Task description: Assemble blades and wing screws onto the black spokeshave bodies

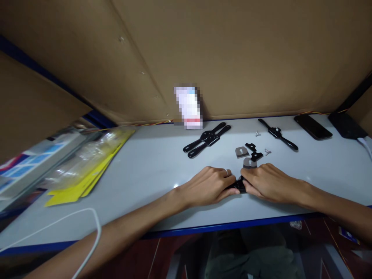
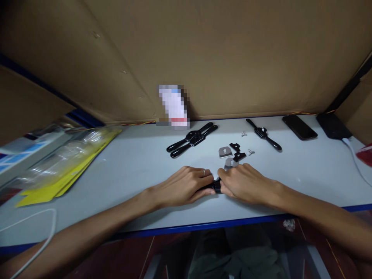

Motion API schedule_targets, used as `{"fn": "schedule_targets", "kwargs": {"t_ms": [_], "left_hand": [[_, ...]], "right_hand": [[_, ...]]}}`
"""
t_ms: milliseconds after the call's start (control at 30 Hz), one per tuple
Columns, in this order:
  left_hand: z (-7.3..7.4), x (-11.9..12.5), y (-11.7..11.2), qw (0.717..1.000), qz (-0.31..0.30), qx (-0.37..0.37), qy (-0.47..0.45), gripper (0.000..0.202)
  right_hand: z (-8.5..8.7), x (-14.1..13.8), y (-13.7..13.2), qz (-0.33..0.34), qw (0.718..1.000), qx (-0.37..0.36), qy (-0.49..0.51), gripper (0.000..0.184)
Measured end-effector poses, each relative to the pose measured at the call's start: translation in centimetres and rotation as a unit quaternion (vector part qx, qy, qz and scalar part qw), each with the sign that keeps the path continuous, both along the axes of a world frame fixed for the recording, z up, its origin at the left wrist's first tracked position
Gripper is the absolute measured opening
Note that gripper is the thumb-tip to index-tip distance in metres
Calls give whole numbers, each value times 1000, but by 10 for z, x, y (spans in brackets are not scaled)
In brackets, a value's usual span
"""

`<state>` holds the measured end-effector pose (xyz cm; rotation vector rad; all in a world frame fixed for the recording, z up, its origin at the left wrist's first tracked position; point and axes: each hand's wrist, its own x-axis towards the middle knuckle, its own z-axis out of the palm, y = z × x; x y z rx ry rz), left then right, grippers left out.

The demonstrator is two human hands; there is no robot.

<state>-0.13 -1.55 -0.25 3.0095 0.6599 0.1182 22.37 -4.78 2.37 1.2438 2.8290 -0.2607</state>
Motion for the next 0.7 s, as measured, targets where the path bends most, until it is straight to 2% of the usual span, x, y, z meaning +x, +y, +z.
{"fn": "schedule_targets", "kwargs": {"t_ms": [100, 267, 400, 500, 700], "left_hand": [[0, -1, 1, 1000, 1, -8, -1, 55], [3, -1, 0, 1000, 2, -15, 1, 54], [3, -2, 0, 1000, -2, -23, -5, 54], [2, -2, 1, 1000, 2, -29, -2, 52], [2, -2, 1, 1000, 6, -20, 15, 52]], "right_hand": [[3, 3, 1, 22, 1000, -7, 10, 16], [5, 6, 0, 36, 998, 44, 19, 18], [7, 7, -1, 97, 994, 30, 38, 29], [8, 9, -1, 122, 990, 25, 64, 23], [7, 13, 3, 68, 994, 88, 20, 25]]}}
